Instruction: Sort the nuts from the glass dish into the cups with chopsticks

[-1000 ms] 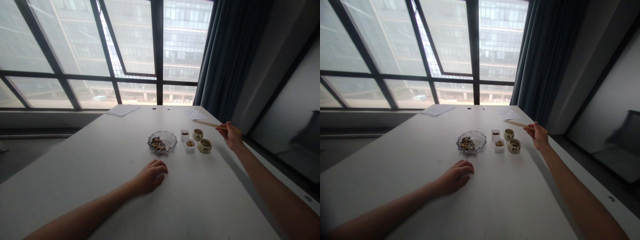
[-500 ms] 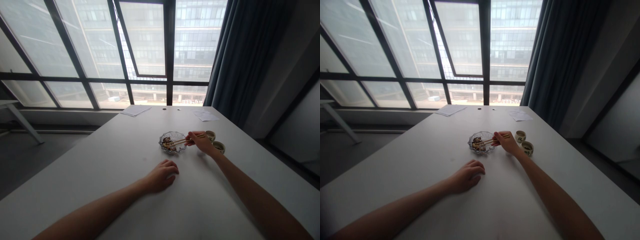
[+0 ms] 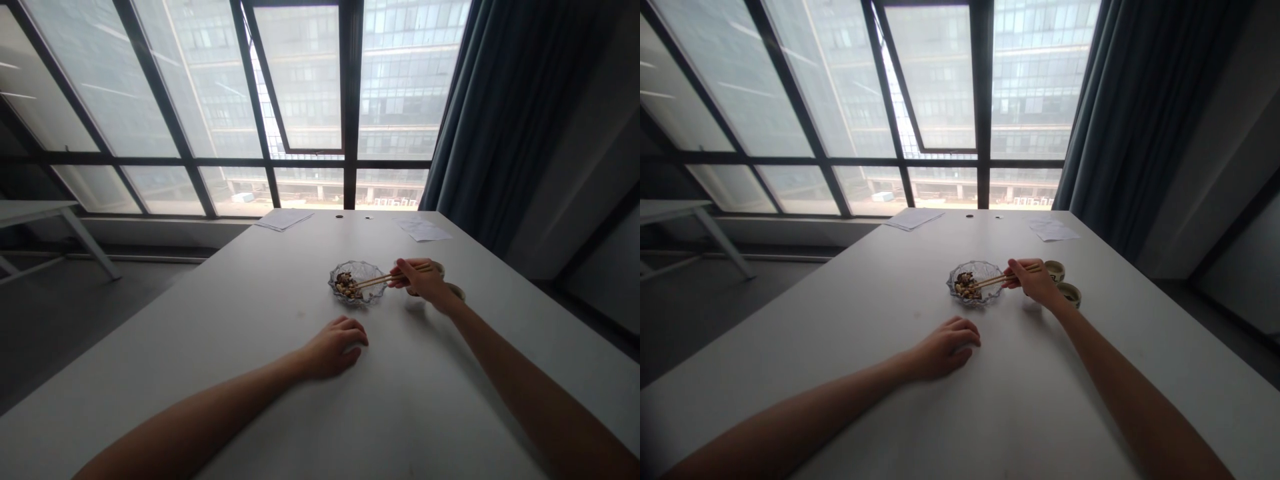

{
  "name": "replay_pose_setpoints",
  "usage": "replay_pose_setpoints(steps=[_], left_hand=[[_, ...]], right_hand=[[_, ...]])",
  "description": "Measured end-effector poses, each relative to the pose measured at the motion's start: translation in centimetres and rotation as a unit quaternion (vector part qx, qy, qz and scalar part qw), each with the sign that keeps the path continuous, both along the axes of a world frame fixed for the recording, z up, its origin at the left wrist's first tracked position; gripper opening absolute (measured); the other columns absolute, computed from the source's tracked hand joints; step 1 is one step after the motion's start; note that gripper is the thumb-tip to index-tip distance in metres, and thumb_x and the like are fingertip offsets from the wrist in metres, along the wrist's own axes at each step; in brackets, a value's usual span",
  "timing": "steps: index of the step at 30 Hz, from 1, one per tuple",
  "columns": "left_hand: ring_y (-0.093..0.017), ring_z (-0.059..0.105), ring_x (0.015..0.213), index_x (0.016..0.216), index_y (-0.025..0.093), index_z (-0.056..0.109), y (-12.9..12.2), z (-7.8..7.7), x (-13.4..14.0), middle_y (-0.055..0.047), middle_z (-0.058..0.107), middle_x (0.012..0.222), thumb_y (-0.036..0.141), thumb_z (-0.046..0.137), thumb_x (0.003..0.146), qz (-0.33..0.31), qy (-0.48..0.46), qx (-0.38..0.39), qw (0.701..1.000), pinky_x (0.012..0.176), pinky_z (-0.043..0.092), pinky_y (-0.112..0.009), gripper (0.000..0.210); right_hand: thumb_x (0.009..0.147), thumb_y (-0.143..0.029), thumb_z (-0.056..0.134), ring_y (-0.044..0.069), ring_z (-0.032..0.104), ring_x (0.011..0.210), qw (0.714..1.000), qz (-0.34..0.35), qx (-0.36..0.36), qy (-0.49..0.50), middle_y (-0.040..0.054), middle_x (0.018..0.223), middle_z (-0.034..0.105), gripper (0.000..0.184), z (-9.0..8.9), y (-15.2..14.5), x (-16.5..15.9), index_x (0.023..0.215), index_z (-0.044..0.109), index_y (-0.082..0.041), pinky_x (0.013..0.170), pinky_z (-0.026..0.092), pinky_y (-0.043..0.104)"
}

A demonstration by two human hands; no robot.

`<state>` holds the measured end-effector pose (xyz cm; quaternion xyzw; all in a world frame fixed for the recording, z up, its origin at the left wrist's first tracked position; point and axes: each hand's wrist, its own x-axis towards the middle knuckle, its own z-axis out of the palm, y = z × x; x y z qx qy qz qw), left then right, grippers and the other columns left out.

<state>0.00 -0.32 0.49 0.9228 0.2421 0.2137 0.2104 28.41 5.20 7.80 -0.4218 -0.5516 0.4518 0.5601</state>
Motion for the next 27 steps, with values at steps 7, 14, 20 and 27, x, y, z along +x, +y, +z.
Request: replay_pose_setpoints(steps=[7, 14, 20, 27], left_hand=[[-0.026, 0.061, 0.116, 0.116, 0.025, 0.071, 0.0, 0.0, -0.2, -0.007, 0.069, 0.123, 0.016, 0.065, 0.094, 0.001, 0.003, 0.000, 1.000, 0.109, 0.050, -0.038, 0.024], [-0.026, 0.061, 0.117, 0.116, 0.025, 0.072, 0.1, -0.2, -0.2, -0.007, 0.069, 0.123, 0.017, 0.064, 0.095, -0.002, 0.002, -0.005, 1.000, 0.110, 0.050, -0.038, 0.024], [-0.026, 0.061, 0.118, 0.116, 0.025, 0.072, 0.2, -0.4, -0.1, -0.007, 0.069, 0.123, 0.017, 0.064, 0.096, 0.002, 0.000, -0.008, 1.000, 0.111, 0.048, -0.039, 0.023], [-0.026, 0.061, 0.116, 0.115, 0.024, 0.072, 0.1, 0.0, -0.1, -0.007, 0.069, 0.122, 0.017, 0.062, 0.096, -0.002, 0.000, -0.006, 1.000, 0.110, 0.049, -0.039, 0.023]], right_hand=[[0.068, -0.071, 0.090, 0.025, 0.080, 0.058, 1.000, -0.012, -0.022, -0.009, 0.0127, 0.066, 0.079, 0.058, -0.8, 0.0, -1.1, 0.066, 0.077, -0.014, 0.051, 0.066, 0.024], [0.086, -0.052, 0.086, 0.024, 0.081, 0.060, 0.996, -0.086, -0.001, -0.030, 0.0126, 0.072, 0.081, 0.041, 4.6, -2.0, 3.3, 0.071, 0.080, -0.014, 0.056, 0.068, 0.024], [0.100, -0.025, 0.075, 0.023, 0.080, 0.056, 0.975, -0.188, -0.060, -0.099, 0.0153, 0.068, 0.079, 0.032, 8.4, -4.4, 8.3, 0.072, 0.078, -0.011, 0.055, 0.068, 0.023], [0.093, -0.036, 0.084, 0.022, 0.078, 0.053, 0.974, -0.199, -0.043, -0.096, 0.0127, 0.065, 0.078, 0.033, 8.3, -4.1, 8.7, 0.070, 0.077, -0.013, 0.052, 0.067, 0.023]])
